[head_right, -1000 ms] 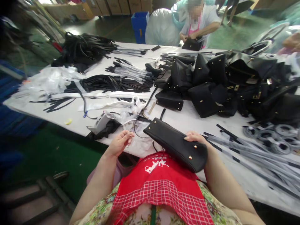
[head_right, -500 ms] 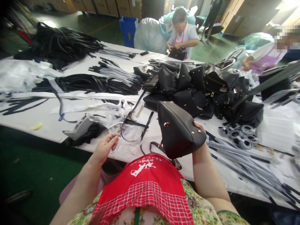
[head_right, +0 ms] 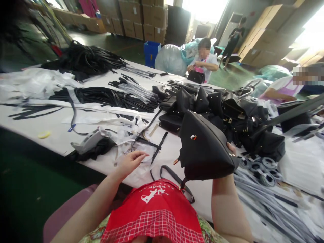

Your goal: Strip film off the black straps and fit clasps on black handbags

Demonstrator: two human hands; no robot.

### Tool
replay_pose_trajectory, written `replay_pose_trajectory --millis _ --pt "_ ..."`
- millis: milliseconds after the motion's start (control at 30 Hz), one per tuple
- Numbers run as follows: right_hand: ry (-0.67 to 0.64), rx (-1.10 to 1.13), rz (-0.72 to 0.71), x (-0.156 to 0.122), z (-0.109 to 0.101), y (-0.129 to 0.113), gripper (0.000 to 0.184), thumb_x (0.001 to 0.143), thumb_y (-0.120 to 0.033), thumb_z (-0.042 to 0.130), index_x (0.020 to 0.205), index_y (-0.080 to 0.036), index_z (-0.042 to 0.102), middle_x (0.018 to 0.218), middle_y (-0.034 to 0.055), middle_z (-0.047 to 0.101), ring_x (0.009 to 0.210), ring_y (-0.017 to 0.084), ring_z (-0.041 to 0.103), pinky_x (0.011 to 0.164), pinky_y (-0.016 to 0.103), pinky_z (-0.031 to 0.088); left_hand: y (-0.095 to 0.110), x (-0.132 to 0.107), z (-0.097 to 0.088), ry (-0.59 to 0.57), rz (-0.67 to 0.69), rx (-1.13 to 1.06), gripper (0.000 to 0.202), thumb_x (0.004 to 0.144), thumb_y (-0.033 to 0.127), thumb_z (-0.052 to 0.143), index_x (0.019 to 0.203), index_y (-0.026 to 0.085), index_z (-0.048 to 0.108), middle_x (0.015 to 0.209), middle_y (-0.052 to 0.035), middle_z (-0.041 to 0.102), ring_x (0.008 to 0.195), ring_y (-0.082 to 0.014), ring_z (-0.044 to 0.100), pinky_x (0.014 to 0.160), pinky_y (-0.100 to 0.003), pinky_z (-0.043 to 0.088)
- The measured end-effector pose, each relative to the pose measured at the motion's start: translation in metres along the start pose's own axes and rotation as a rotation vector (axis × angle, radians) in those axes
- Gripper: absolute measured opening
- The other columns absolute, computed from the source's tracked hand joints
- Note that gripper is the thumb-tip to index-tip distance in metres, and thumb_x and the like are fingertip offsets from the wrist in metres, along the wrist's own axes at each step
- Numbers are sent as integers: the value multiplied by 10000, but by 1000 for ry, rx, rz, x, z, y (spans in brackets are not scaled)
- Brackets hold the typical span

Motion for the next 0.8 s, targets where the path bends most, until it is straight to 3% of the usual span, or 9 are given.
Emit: replay_pose_trajectory --millis 100,200,267,367,533,700,800 --pt "23 188 56 -10 14 -5 268 714 -452 644 915 -289 712 982 41 746 958 283 676 890 376 520 37 13 24 -91 185 145 206 823 347 634 859 173 740 804 -38 704 691 -134 582 647 -241 446" --pt "-37 135 99 -20 36 -8 254 667 -367 655 895 -280 722 930 41 749 902 297 680 855 400 532 66 21 42 -132 310 258 270 796 357 694 1002 186 726 697 7 644 575 -104 490 590 -236 406" --pt "-109 120 112 -25 49 -7 264 656 -373 634 882 -271 724 924 42 750 875 301 679 842 401 533 76 22 50 -180 403 320 303 766 358 739 1018 192 721 656 22 606 578 -110 488 593 -240 399" --pt "-199 120 164 -27 60 -1 299 629 -392 620 873 -248 719 882 50 748 783 290 680 768 393 541 77 19 56 -271 503 424 154 798 303 708 903 193 733 744 -18 657 681 -140 560 642 -256 416" --pt "-187 155 202 -19 57 11 316 559 -353 642 851 -244 693 742 5 719 626 208 639 638 319 520 71 12 51 -297 451 412 151 784 328 709 849 192 716 683 -8 627 628 -132 539 606 -249 411" --pt "-236 117 210 -16 56 15 333 614 -433 629 891 -255 677 777 6 718 665 207 655 659 319 525 68 16 49 -294 298 191 183 825 340 640 800 164 682 688 -11 634 582 -106 515 558 -224 395" --pt "-230 101 195 -13 57 12 319 622 -441 652 885 -263 681 790 1 718 690 208 660 676 321 531 67 22 51 -307 230 136 170 791 320 663 740 159 654 703 -18 649 634 -121 540 601 -236 411"
Point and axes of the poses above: each hand's wrist, its own x-axis towards the middle knuckle, its own z-axis out of the palm, y = z × x, the point moved 2 cm from there along x, towards the middle knuckle
